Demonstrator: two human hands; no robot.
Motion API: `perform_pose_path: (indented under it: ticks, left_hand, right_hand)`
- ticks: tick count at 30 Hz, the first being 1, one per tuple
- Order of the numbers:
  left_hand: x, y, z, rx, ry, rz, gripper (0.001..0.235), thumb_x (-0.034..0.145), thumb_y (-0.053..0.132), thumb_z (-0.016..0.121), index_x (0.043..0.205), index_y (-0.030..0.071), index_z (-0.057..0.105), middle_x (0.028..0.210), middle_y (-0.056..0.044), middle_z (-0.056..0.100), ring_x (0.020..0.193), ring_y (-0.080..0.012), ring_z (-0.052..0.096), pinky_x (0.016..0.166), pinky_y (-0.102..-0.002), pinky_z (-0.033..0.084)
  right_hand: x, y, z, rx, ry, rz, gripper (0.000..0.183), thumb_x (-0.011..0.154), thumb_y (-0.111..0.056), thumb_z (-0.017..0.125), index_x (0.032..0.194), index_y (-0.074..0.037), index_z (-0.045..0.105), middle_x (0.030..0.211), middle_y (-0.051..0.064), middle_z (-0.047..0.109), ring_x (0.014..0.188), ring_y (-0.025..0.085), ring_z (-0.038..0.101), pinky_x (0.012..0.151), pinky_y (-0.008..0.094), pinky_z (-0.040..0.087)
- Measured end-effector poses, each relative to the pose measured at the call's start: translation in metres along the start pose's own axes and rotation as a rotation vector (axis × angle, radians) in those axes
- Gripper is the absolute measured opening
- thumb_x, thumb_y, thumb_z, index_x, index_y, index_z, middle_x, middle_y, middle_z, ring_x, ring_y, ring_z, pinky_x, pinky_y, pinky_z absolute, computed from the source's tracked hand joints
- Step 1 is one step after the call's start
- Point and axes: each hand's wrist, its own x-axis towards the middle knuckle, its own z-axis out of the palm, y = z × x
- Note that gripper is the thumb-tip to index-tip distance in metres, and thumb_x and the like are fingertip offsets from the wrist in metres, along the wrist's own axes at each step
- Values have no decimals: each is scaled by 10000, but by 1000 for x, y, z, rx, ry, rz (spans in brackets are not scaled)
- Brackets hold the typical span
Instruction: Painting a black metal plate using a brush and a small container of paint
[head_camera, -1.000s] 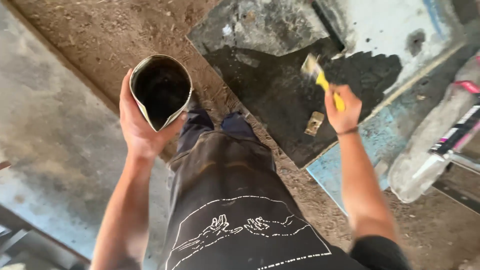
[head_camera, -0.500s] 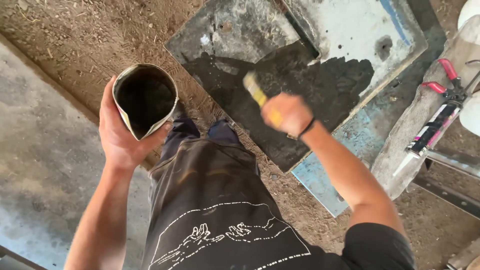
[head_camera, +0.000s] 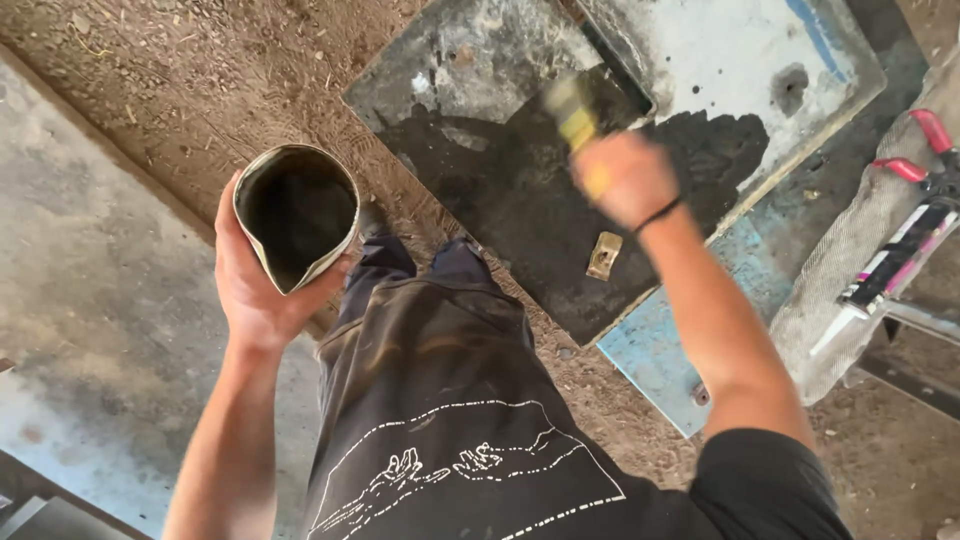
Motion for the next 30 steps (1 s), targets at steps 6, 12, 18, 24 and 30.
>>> perform_pose_path:
  ticks: [6, 12, 18, 24, 30]
  left_hand:
    - [5, -2, 6, 44, -24, 29, 1267, 526, 298, 993, 1591, 64, 350, 1447, -271, 529, 1298, -487, 565, 1103, -597, 448]
    - [13, 0, 20, -38, -16, 2, 1262, 513, 297, 998, 1575, 105, 342, 1439, -276, 543, 1309, -463, 566, 1140, -588, 426]
    - [18, 7, 24, 7, -27, -8, 1238, 521, 309, 986, 1573, 110, 364, 1454, -231, 549, 1320, -438, 564, 1143, -569, 425]
    - [21, 20, 23, 10, -65, 20, 1075, 669, 333, 881, 1547, 69, 321, 1492, -163, 540, 1389, -309, 537, 1167, -410, 409]
    - [24, 13, 26, 21, -70, -80, 1245, 510, 337, 981, 1575, 119, 372, 1494, -250, 507, 1364, -463, 510, 1175, -579, 379]
  right_hand:
    - [-18, -34, -26, 42, 48, -91, 286, 909, -254, 576, 630, -268, 635, 623, -45, 707, 607, 186, 739, 545, 357, 600]
    - [-6, 6, -14, 199, 134, 149, 215, 959, -331, 640, 793, -196, 664, 755, 6, 687, 743, 242, 752, 624, 406, 630]
    - [10, 25, 13, 184, 414, 160, 190, 1041, -370, 618, 927, -224, 664, 808, -19, 691, 770, 198, 714, 628, 365, 598]
    - [18, 27, 25, 458, 614, 93, 169, 1091, -252, 651, 1153, -102, 697, 985, 96, 711, 842, 295, 666, 636, 444, 569]
    - [30, -36, 74, 268, 581, -498, 202, 1064, -437, 437, 1100, -315, 594, 861, -82, 570, 830, 138, 585, 748, 252, 540]
